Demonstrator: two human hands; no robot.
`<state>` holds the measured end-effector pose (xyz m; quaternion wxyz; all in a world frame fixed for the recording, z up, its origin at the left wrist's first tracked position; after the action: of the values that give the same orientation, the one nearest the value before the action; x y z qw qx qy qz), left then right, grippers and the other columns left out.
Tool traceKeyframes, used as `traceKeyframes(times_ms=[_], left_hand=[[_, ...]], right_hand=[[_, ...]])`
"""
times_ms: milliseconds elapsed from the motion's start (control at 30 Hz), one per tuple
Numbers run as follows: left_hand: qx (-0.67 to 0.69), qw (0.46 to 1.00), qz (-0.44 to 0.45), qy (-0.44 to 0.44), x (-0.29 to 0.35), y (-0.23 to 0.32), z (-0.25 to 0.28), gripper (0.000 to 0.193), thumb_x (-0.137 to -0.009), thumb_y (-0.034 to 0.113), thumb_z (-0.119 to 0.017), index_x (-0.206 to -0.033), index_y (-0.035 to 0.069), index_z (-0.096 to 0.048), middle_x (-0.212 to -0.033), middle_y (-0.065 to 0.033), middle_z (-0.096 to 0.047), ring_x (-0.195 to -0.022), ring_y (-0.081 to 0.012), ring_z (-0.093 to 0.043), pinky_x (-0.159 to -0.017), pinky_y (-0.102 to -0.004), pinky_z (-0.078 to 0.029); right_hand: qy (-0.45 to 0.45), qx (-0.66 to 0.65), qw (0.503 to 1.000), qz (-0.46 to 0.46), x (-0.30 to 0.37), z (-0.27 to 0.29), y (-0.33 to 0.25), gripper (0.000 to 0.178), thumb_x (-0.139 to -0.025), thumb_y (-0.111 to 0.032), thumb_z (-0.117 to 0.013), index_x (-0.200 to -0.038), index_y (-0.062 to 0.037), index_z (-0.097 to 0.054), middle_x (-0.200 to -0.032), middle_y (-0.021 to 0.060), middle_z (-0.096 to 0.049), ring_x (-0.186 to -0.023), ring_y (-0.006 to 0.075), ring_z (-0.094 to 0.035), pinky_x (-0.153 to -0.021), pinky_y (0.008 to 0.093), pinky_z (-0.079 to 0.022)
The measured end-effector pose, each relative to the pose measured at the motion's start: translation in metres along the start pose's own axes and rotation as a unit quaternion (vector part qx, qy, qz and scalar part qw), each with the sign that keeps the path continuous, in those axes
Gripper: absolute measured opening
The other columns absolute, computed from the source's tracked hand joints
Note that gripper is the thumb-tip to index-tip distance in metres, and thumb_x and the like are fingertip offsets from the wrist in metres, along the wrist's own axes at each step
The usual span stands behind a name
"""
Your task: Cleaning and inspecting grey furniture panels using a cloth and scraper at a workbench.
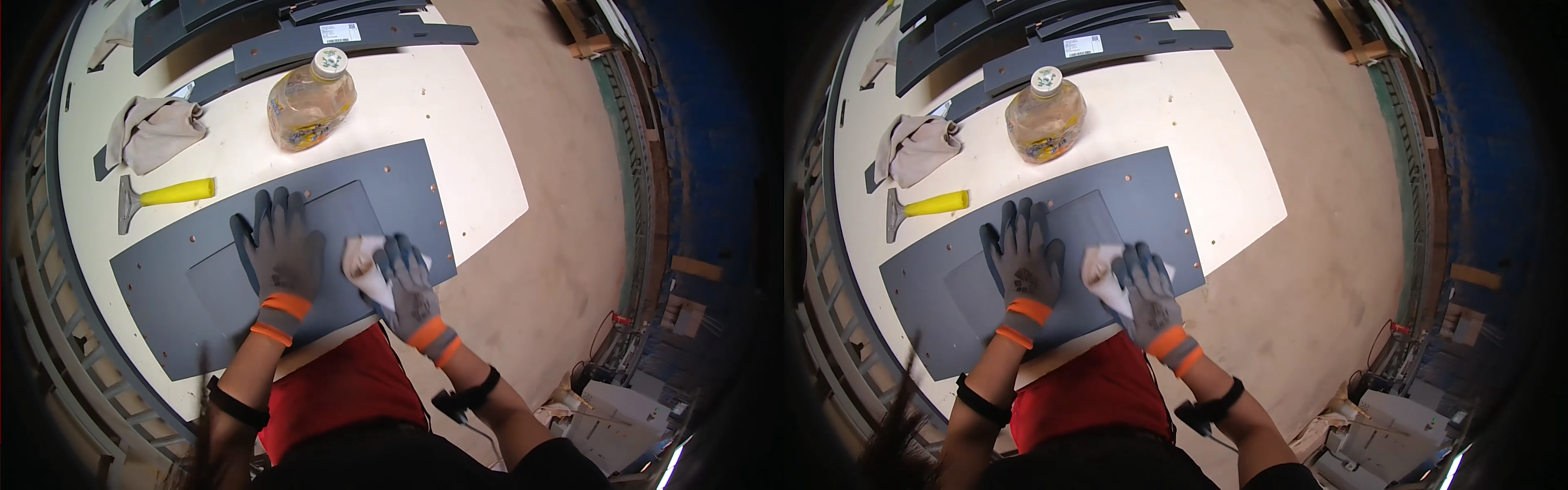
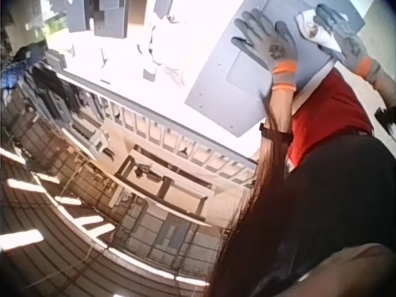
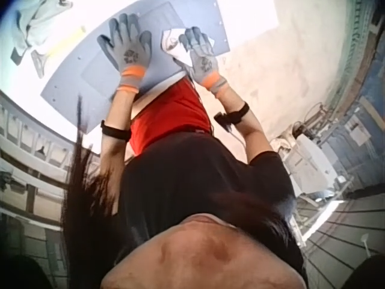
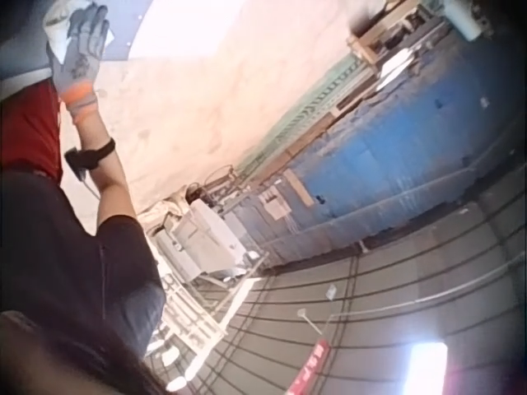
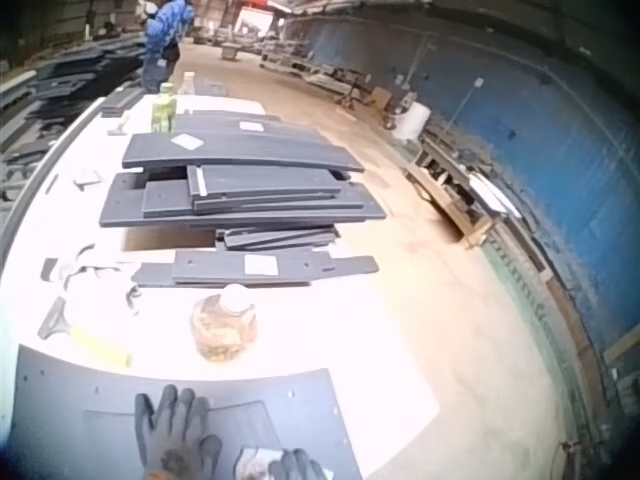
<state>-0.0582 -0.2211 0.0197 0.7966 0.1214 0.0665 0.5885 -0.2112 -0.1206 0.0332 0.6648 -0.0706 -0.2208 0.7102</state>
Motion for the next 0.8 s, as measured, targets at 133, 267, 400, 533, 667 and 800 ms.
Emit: traceKeyframes(times_ms=[133, 267, 400, 533, 667, 800], left_hand=[[-0.012, 1.000, -0.006, 0.010, -0.003, 0.005, 0.000, 0.058, -0.089, 0.029, -0.056, -0.141, 0.008, -0.043, -0.148, -0.0129, -0.041, -0.144, -0.0323, -0.027, -0.115, -0.0643, -0.011], [-0.023, 1.000, -0.014, 0.003, -0.002, 0.013, 0.004, 0.057, -0.090, 0.030, -0.055, -0.141, 0.008, -0.045, -0.148, -0.0125, -0.041, -0.143, -0.0316, -0.028, -0.116, -0.0632, -0.011], [-0.065, 0.998, 0.006, -0.005, 0.002, 0.000, -0.002, 0.055, -0.093, 0.035, -0.050, -0.141, 0.008, -0.046, -0.150, -0.0120, -0.039, -0.143, -0.0300, -0.028, -0.117, -0.0612, -0.010], [-0.060, 0.998, 0.018, -0.019, 0.003, 0.000, -0.001, 0.054, -0.096, 0.037, -0.047, -0.141, 0.006, -0.046, -0.150, -0.0132, -0.040, -0.142, -0.0299, -0.029, -0.118, -0.0589, -0.009], [0.001, 0.996, -0.026, 0.085, 0.004, 0.006, -0.001, 0.054, -0.095, 0.036, -0.050, -0.139, 0.005, -0.046, -0.148, -0.0189, -0.041, -0.140, -0.0352, -0.032, -0.117, -0.0572, -0.012], [0.135, 0.986, 0.003, 0.103, 0.026, -0.030, 0.029, 0.057, -0.094, 0.036, -0.053, -0.140, 0.005, -0.044, -0.149, -0.0216, -0.038, -0.139, -0.0379, -0.033, -0.117, -0.0547, -0.015]], right_hand=[[0.065, 0.043, 0.995, 0.065, -0.115, 0.017, -0.007, 0.067, -0.086, -0.028, -0.061, -0.141, 0.0026, -0.040, -0.150, 0.0227, -0.033, -0.143, 0.0388, -0.025, -0.118, 0.0463, -0.021], [0.118, 0.063, 0.989, 0.067, -0.138, 0.018, -0.003, 0.067, -0.085, -0.027, -0.060, -0.141, 0.0034, -0.040, -0.151, 0.0214, -0.032, -0.144, 0.0385, -0.024, -0.119, 0.0470, -0.020], [0.081, 0.016, 0.996, 0.030, -0.027, 0.008, -0.001, 0.068, -0.084, -0.026, -0.061, -0.142, 0.0022, -0.039, -0.150, 0.0200, -0.034, -0.143, 0.0375, -0.026, -0.118, 0.0484, -0.021], [0.040, 0.053, 0.998, -0.015, 0.087, -0.019, 0.008, 0.069, -0.083, -0.026, -0.063, -0.143, -0.0017, -0.038, -0.147, 0.0199, -0.036, -0.139, 0.0385, -0.030, -0.114, 0.0478, -0.025], [-0.002, -0.354, 0.834, -0.423, 0.174, -0.039, 0.067, 0.062, -0.098, -0.048, -0.047, -0.134, 0.0024, -0.047, -0.119, 0.0212, -0.059, -0.109, 0.0277, -0.059, -0.094, 0.0347, -0.045], [0.139, -0.524, 0.765, -0.348, 0.177, -0.020, 0.079, 0.056, -0.105, -0.040, -0.039, -0.141, 0.0037, -0.041, -0.124, 0.0192, -0.060, -0.113, 0.0189, -0.058, -0.096, 0.0314, -0.046]])
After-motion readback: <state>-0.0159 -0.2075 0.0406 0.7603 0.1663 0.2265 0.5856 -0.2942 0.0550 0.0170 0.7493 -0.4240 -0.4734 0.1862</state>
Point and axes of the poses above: each hand's wrist, its own x-axis away from the middle knuckle, its own z-axis out of the back of the hand, y = z × x, the point moved 8 cm from there along -x, towards the middle knuckle
